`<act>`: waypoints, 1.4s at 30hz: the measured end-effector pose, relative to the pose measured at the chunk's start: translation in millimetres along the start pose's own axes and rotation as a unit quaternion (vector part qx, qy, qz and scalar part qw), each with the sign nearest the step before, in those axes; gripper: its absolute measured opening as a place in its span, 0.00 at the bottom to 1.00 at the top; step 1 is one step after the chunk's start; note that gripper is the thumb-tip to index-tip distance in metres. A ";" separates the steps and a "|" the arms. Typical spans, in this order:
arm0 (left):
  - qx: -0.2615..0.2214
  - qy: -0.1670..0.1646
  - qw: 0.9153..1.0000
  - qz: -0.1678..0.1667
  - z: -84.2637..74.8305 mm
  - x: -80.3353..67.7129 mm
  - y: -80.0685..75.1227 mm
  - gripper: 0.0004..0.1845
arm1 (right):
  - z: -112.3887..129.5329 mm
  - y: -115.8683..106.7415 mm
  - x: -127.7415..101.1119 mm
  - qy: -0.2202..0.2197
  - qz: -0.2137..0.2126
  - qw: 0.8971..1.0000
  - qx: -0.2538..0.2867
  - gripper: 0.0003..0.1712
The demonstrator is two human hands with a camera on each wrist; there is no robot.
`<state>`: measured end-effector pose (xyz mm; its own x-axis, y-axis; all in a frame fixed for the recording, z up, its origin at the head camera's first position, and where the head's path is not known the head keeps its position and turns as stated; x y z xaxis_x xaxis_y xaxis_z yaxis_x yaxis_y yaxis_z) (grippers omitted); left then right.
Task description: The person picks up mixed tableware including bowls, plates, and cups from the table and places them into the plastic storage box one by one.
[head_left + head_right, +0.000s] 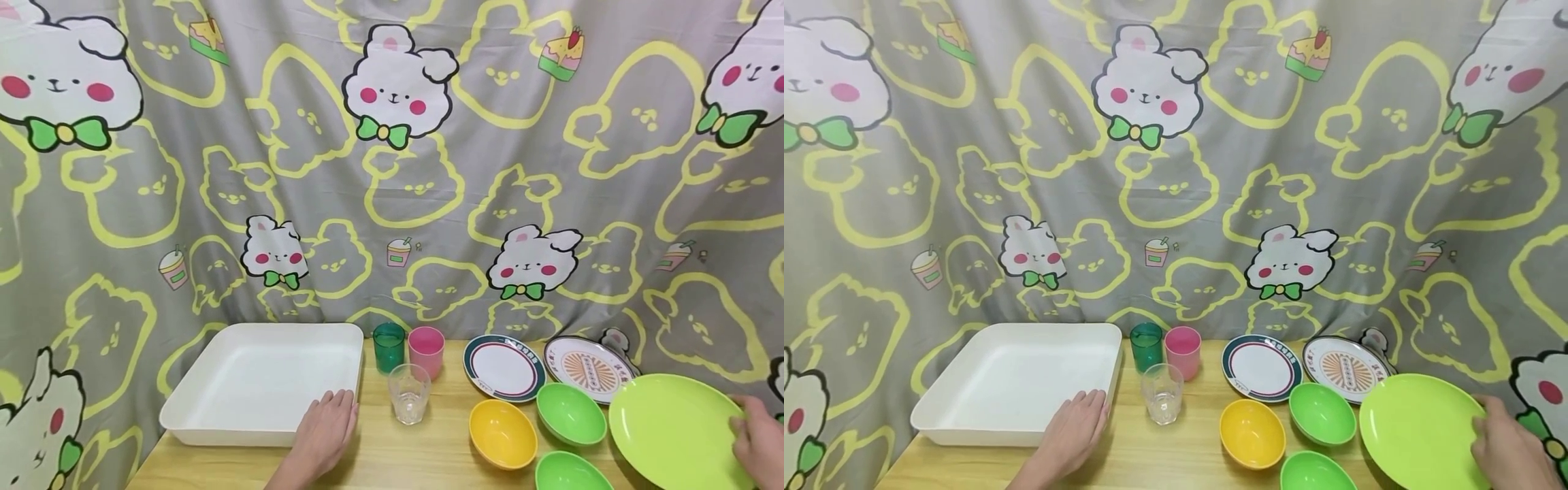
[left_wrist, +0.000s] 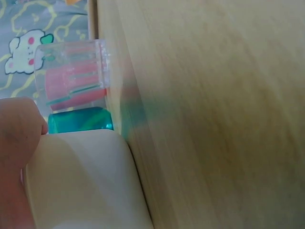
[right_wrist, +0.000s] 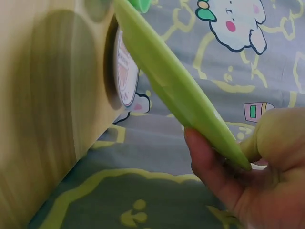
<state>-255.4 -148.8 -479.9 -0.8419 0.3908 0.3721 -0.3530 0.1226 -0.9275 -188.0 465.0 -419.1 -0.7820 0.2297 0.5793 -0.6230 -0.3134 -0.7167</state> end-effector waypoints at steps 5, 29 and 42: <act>-0.003 -0.005 1.000 0.001 2.3 0.1 0.6 0.12 | -1.0 1.4 5.7 0.074 0.016 0.997 0.013 0.17; -0.001 -0.007 1.000 0.001 -0.5 -2.6 4.3 0.12 | 13.5 26.2 11.0 0.219 0.114 0.967 0.056 0.30; -0.001 0.001 1.000 -0.007 1.2 0.6 3.9 0.12 | 39.1 35.8 12.7 0.243 0.106 0.953 0.146 0.34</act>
Point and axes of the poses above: each hand's wrist, its own x-axis towards the middle knuckle, its own y-axis out of the palm, z = x × y, the point moved 7 cm from there along x, towards the middle knuckle, and after that the axes turned 1 degree about y, right-handed, at the moved point
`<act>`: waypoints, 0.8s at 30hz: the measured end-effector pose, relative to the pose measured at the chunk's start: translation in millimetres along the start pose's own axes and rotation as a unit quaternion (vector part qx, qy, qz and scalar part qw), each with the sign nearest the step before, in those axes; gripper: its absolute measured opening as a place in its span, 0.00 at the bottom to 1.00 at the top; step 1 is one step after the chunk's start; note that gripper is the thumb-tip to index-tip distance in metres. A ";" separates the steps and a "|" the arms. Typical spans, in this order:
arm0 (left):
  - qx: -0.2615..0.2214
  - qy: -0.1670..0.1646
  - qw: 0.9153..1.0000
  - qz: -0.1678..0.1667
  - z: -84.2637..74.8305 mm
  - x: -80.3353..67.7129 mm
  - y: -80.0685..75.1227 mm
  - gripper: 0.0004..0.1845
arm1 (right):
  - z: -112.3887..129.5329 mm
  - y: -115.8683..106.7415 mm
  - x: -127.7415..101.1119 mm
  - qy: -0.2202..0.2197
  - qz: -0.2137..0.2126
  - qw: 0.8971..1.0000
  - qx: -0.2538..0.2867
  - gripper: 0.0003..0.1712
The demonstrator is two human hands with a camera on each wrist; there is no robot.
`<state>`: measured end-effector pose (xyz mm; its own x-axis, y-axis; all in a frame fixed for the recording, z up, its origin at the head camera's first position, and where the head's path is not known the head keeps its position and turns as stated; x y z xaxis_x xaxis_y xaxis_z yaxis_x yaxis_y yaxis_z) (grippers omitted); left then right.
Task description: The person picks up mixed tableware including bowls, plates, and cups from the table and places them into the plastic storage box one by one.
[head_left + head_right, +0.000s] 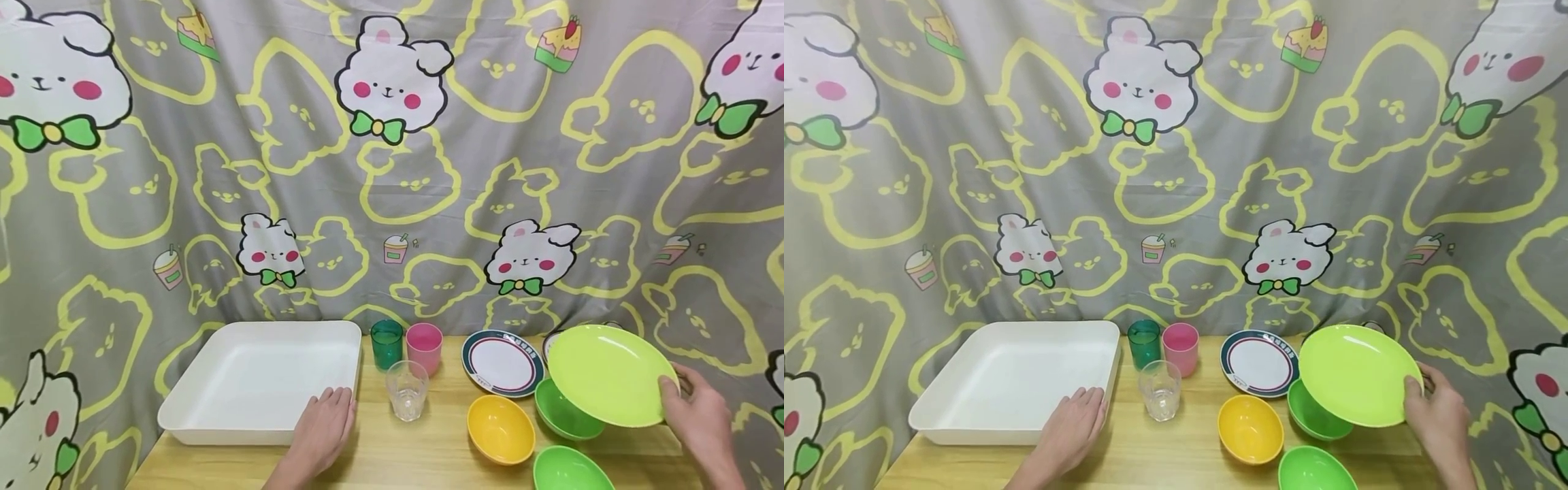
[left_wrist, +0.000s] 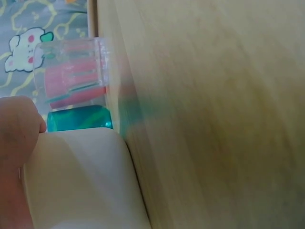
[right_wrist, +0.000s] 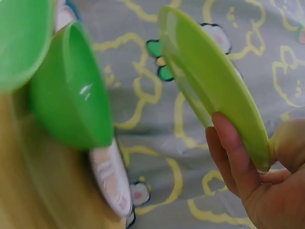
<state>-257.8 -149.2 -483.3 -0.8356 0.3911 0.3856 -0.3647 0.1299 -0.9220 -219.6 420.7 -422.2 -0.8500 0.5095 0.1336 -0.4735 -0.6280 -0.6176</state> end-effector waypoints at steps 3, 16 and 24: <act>0.002 -0.002 1.000 0.002 0.5 0.4 -0.3 0.12 | 10.3 3.8 -2.3 0.009 -0.024 0.999 0.042 0.33; 0.006 -0.002 1.000 0.008 -0.5 0.6 2.2 0.12 | 57.0 39.5 -20.0 -0.026 0.000 0.988 0.151 0.31; 0.014 -0.002 1.000 0.012 0.3 1.2 2.6 0.12 | 78.4 63.2 -28.1 -0.056 -0.003 0.984 0.168 0.27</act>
Point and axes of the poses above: each hand's wrist, its own x-axis towards the middle knuckle, its own y-axis out of the palm, z = x × y, the point moved 7 cm from there along x, towards the middle knuckle, and after that the axes turned 1 degree about y, right-handed, at the moved point
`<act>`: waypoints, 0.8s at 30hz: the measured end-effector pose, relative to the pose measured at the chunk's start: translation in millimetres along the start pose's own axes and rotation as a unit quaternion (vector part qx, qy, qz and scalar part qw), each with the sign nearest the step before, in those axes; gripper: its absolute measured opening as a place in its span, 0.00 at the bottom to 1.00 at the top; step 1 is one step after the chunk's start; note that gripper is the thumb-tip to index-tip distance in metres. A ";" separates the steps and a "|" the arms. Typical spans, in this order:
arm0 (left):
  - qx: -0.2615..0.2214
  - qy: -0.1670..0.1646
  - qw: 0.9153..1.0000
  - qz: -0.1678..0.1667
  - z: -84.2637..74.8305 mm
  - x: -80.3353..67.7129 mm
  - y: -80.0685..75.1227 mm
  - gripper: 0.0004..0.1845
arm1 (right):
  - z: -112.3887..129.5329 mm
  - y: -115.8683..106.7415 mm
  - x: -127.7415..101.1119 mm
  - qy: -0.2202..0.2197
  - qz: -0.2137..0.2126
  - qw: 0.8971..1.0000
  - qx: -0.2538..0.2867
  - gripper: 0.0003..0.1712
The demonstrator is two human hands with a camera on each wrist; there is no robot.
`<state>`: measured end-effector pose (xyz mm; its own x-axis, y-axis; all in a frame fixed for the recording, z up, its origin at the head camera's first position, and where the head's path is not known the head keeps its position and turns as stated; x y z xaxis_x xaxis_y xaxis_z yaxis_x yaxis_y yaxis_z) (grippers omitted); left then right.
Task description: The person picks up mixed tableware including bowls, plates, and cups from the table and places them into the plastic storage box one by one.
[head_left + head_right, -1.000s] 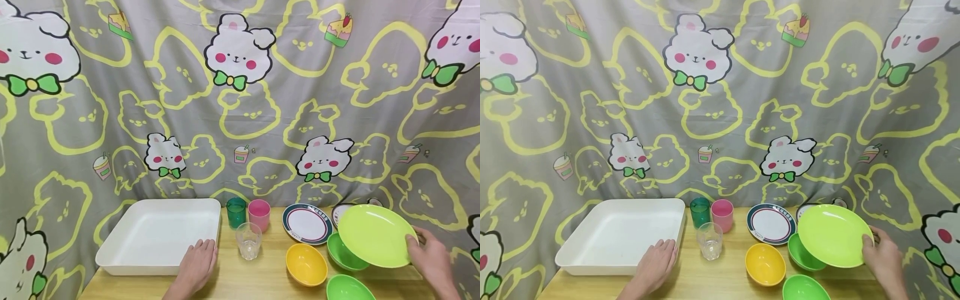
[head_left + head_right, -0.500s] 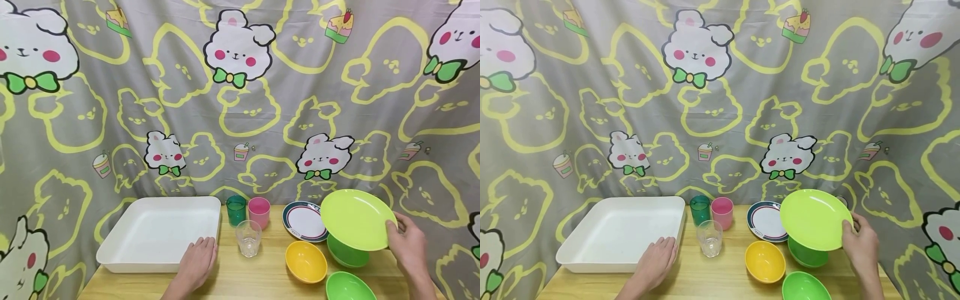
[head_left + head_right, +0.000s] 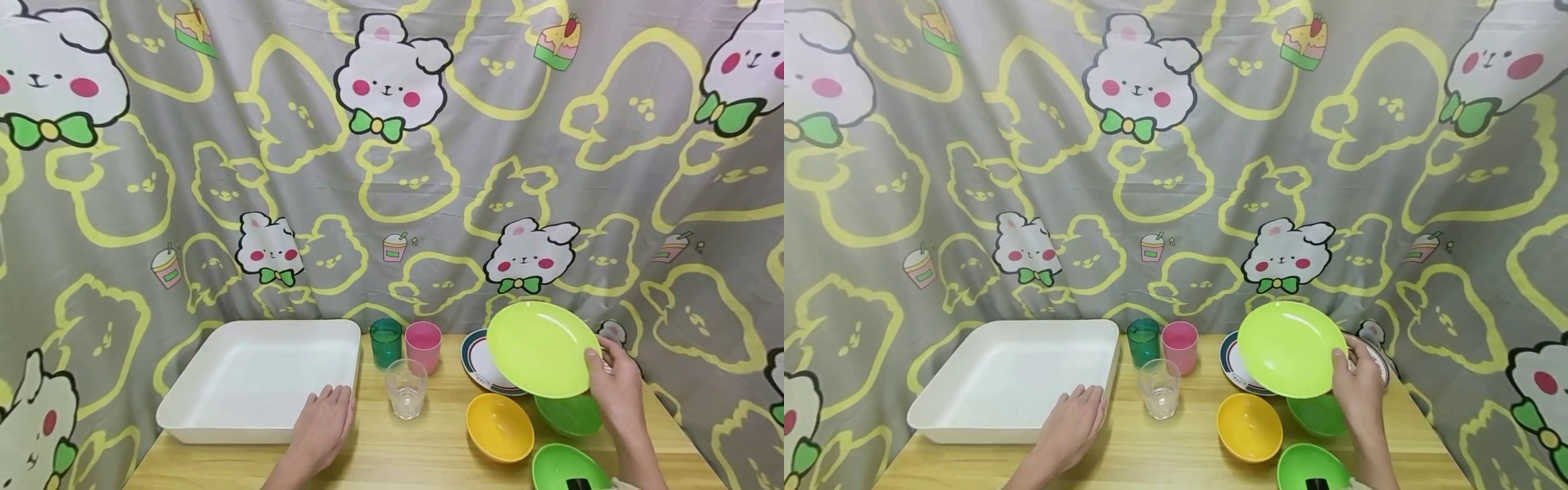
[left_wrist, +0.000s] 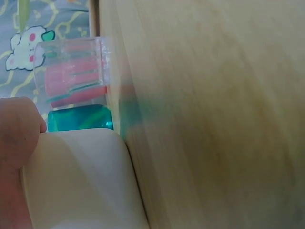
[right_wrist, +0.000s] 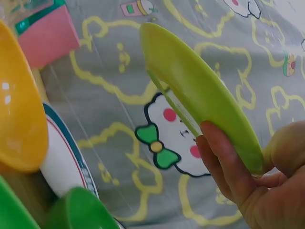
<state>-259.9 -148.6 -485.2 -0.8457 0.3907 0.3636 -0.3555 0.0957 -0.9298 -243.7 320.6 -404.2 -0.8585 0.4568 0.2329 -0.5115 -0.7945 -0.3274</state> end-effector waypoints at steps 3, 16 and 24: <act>-0.001 -0.001 1.000 0.002 -0.1 0.4 0.6 0.12 | 4.2 11.6 -1.6 -0.002 0.005 1.000 0.022 0.25; 0.005 -0.004 1.000 0.013 0.0 -1.6 2.1 0.12 | 12.1 59.4 -11.9 0.030 0.051 0.994 0.087 0.27; 0.012 0.000 1.000 0.006 -0.2 0.2 -0.1 0.12 | 16.5 84.0 -21.1 0.048 0.060 0.990 0.115 0.27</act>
Point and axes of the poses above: each hand's wrist, its own x-axis towards the middle knuckle, its own y-axis out of the palm, z = x × y, the point moved 7 cm from there along x, towards the middle knuckle, and after that the axes turned 1 degree about y, right-handed, at the moved point
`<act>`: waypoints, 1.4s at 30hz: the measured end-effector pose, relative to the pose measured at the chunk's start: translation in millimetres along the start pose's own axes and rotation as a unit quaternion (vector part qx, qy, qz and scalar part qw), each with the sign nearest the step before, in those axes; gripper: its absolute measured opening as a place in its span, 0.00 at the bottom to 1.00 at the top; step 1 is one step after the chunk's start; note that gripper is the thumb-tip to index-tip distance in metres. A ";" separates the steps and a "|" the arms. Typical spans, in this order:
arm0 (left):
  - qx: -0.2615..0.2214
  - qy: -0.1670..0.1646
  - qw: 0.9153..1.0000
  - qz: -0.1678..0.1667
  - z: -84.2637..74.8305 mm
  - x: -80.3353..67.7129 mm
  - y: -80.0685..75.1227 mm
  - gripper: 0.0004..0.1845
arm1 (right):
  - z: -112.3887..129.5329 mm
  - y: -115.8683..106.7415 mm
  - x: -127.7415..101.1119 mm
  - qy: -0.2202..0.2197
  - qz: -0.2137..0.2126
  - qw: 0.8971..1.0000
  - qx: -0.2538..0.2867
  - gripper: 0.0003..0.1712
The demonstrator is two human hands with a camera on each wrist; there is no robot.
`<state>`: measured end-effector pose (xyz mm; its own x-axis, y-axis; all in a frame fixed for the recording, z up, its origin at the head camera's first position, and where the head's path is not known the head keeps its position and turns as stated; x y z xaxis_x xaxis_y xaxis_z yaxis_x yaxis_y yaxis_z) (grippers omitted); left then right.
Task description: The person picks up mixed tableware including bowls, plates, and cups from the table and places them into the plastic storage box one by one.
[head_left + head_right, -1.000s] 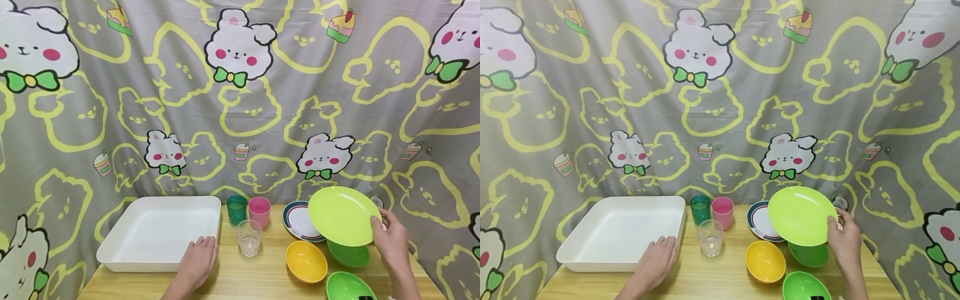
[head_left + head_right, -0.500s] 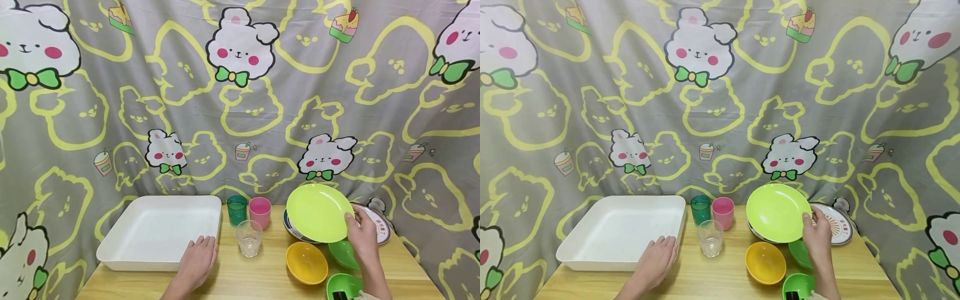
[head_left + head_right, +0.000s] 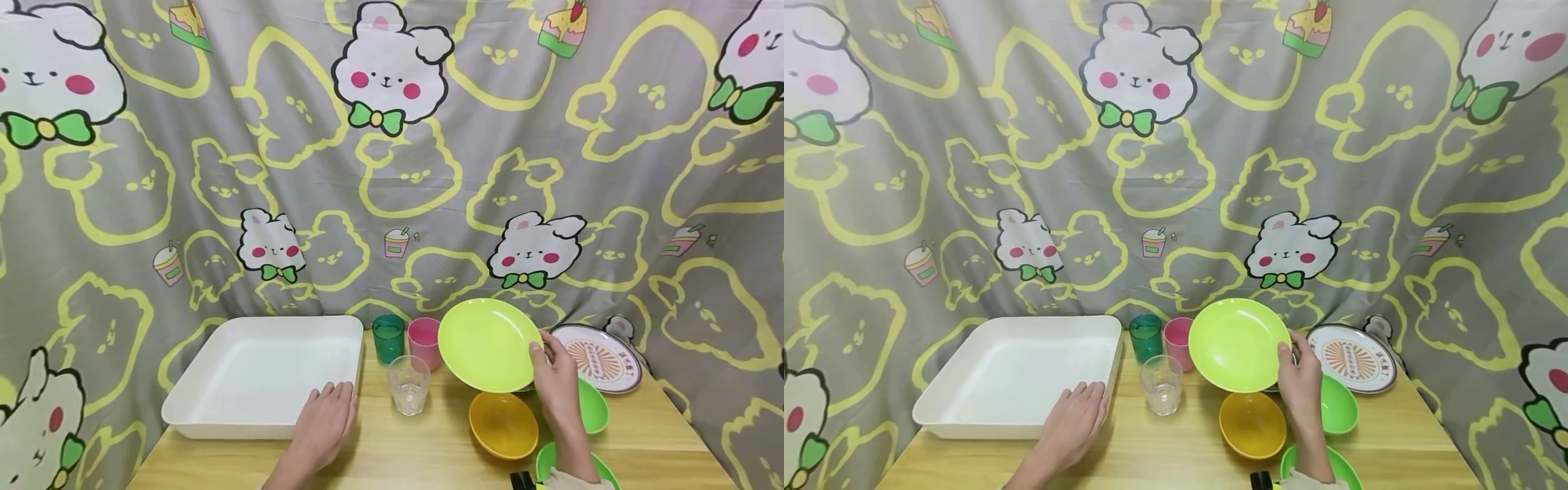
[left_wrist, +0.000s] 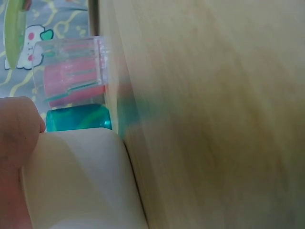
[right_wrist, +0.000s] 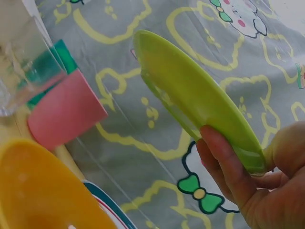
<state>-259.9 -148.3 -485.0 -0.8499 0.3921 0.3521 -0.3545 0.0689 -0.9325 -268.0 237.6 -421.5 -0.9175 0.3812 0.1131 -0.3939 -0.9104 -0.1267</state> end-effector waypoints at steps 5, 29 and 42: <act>-0.003 0.002 1.000 0.006 -0.9 2.2 1.9 0.12 | 1.3 9.8 -1.6 -0.008 0.005 1.000 0.012 0.25; -0.045 -0.040 0.996 -0.058 4.0 17.8 -14.6 0.13 | 2.6 33.0 -5.7 -0.021 0.039 0.999 0.019 0.25; -0.241 -0.068 0.963 -0.100 -20.8 55.7 -50.1 0.25 | -6.3 67.1 -15.9 0.026 0.113 0.989 0.097 0.26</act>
<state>-281.4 -110.8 -420.4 -0.8384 0.2061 0.5047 -0.3218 0.5601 -0.7633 -280.2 171.5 -438.0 -0.9843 0.1686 0.0515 -0.1662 -0.9849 0.0486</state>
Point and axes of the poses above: each hand's wrist, its own x-axis towards the middle knuckle, its own y-axis out of the palm, z = x × y, the point moved 7 cm from there along x, towards the middle knuckle, and after that the axes turned 1 degree about y, right-handed, at the moved point
